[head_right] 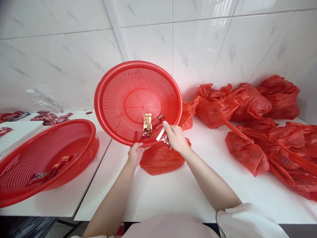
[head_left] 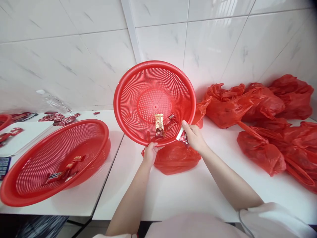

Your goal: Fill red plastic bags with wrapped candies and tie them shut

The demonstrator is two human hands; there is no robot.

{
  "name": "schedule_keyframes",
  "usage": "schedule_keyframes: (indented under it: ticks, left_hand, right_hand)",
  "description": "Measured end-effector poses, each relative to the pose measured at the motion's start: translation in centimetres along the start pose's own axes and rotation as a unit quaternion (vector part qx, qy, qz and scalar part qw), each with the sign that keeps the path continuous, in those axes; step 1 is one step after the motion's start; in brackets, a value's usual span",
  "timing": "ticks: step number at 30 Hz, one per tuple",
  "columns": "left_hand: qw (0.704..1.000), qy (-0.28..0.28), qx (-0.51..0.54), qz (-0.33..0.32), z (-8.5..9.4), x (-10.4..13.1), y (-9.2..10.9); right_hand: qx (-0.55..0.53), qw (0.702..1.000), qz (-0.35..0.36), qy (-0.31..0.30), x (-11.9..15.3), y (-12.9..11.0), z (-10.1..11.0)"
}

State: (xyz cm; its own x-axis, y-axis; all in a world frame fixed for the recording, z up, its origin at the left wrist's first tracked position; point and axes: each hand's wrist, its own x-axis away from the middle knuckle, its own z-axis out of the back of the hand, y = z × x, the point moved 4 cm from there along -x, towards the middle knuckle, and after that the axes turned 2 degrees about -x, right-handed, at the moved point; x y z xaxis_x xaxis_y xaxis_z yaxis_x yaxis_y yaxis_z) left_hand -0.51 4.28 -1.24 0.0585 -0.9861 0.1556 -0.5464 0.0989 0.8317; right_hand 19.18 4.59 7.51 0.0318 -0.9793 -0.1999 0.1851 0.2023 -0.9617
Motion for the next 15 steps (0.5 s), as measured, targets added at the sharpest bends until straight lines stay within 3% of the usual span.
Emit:
schedule_keyframes:
  ticks: [7, 10, 13, 15]
  left_hand:
    - [1.000, -0.004, 0.002, -0.007, -0.1, 0.0, 0.0]
    - [1.000, -0.009, 0.003, -0.003, 0.0, -0.1, -0.2]
    - [1.000, 0.019, -0.005, -0.006, 0.4, -0.3, -0.4]
    - [0.999, 0.040, -0.006, -0.014, 0.6, -0.5, -0.5]
  right_hand:
    - [0.092, 0.995, 0.038, -0.012, 0.0, -0.7, -0.1]
    - [0.155, 0.984, 0.055, -0.067, 0.0, -0.4, -0.7]
    - [0.280, 0.945, 0.060, -0.161, 0.0, 0.5, -1.9]
    - [0.374, 0.911, 0.079, -0.153, -0.1, 0.9, -2.2]
